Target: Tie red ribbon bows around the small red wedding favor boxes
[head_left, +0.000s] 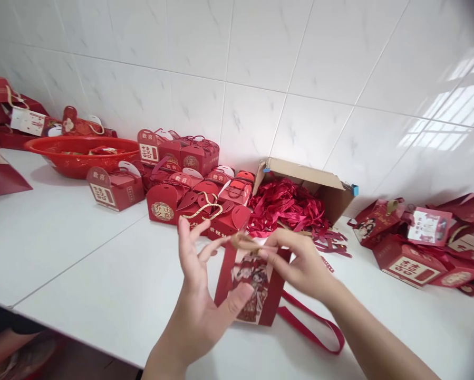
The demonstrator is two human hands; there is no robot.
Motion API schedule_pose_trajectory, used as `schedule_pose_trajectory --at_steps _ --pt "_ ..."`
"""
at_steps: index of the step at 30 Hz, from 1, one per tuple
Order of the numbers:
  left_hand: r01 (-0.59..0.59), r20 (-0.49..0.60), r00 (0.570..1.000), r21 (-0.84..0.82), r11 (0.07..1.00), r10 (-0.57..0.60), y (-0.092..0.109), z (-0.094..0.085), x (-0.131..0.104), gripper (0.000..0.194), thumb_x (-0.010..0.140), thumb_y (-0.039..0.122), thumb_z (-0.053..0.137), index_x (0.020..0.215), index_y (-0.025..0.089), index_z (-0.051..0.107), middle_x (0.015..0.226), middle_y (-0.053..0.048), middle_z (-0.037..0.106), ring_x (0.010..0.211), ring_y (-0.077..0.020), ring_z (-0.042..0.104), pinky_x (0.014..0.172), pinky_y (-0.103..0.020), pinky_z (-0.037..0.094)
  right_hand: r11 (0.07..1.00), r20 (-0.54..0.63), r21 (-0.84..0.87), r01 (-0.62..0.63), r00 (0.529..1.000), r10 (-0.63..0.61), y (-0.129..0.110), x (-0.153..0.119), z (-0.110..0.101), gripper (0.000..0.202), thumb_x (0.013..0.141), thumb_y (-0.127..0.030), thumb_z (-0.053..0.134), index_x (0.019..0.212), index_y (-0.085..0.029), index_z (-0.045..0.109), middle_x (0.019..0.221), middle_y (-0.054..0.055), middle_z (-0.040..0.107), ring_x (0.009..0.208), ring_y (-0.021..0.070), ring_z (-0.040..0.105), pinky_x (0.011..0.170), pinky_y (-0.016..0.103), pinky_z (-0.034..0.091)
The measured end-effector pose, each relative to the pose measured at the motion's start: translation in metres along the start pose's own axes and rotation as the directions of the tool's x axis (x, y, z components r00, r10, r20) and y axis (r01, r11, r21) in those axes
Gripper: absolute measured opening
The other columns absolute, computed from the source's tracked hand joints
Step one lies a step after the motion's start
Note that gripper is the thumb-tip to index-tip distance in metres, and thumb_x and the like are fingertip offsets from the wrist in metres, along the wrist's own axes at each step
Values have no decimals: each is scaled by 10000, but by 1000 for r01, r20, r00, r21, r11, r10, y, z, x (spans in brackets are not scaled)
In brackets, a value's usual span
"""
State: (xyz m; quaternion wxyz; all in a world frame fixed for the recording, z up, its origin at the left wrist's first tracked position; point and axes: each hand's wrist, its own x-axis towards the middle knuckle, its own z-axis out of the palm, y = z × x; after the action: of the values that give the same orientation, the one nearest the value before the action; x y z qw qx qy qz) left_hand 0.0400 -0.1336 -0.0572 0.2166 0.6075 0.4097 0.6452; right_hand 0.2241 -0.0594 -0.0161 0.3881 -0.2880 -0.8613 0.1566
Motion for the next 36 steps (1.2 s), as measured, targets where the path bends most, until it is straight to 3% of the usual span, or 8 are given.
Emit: schedule_pose_trajectory --at_steps 4,8,12,16,20,24,29,36 --pt "22 -77 997 122 992 -13 -9 2 6 1000 775 269 679 1466 395 -33 1491 -142 186 1280 -310 432 1072 -578 273 915 -63 -171 -365 931 359 21 0 -69 309 831 -435 595 673 -172 633 584 19 618 514 137 533 472 246 384" --pt "38 -88 996 112 993 -28 -12 7 9 957 770 270 680 1458 398 27 1474 -128 203 1252 -302 458 1024 -523 353 672 -435 -283 -684 716 546 49 -16 -132 304 731 -462 677 702 -161 706 626 59 659 539 178 564 497 291 403" --pt "-29 -129 991 83 996 39 -15 11 12 999 740 233 700 1440 435 18 1477 -114 156 1212 -284 492 986 -489 398 488 -750 -243 -838 482 454 76 -31 -164 304 776 -383 621 892 -135 753 785 133 700 712 253 622 610 359 443" --pt "2 -173 985 84 996 13 -16 14 12 949 728 242 704 1429 439 95 1455 -94 207 1169 -276 519 953 -484 422 557 -885 -221 -800 404 230 85 -35 -168 336 854 -301 501 1008 -110 731 931 151 701 842 279 647 777 405 473" --pt "82 -214 975 86 993 -62 -17 15 13 891 731 260 705 1415 432 161 1430 -80 270 1124 -260 543 922 -469 439 678 -803 -282 -679 554 221 69 -25 -152 333 869 -335 485 1016 -157 726 969 126 707 838 267 653 787 379 492" --pt "126 -239 965 65 990 -108 -19 12 14 829 736 296 699 1400 413 217 1403 -74 317 1113 -255 548 895 -446 457 681 -320 -398 -615 788 526 59 -11 -125 242 826 -326 541 900 -204 738 867 64 730 783 244 662 717 339 503" --pt "273 -248 937 86 958 -244 -21 7 15 707 748 387 673 1358 353 317 1399 -82 363 1154 -279 522 923 -479 446 732 307 -523 -437 704 640 65 -3 -75 179 745 -281 639 888 -220 727 925 71 720 808 248 664 667 318 502" --pt "363 -235 917 148 920 -324 -24 3 14 498 776 434 627 1225 302 459 1347 -61 451 1189 -267 504 937 -464 454 872 367 -382 -306 816 447 69 -7 -8 147 659 -211 704 544 -210 613 605 33 627 584 209 611 645 378 493"
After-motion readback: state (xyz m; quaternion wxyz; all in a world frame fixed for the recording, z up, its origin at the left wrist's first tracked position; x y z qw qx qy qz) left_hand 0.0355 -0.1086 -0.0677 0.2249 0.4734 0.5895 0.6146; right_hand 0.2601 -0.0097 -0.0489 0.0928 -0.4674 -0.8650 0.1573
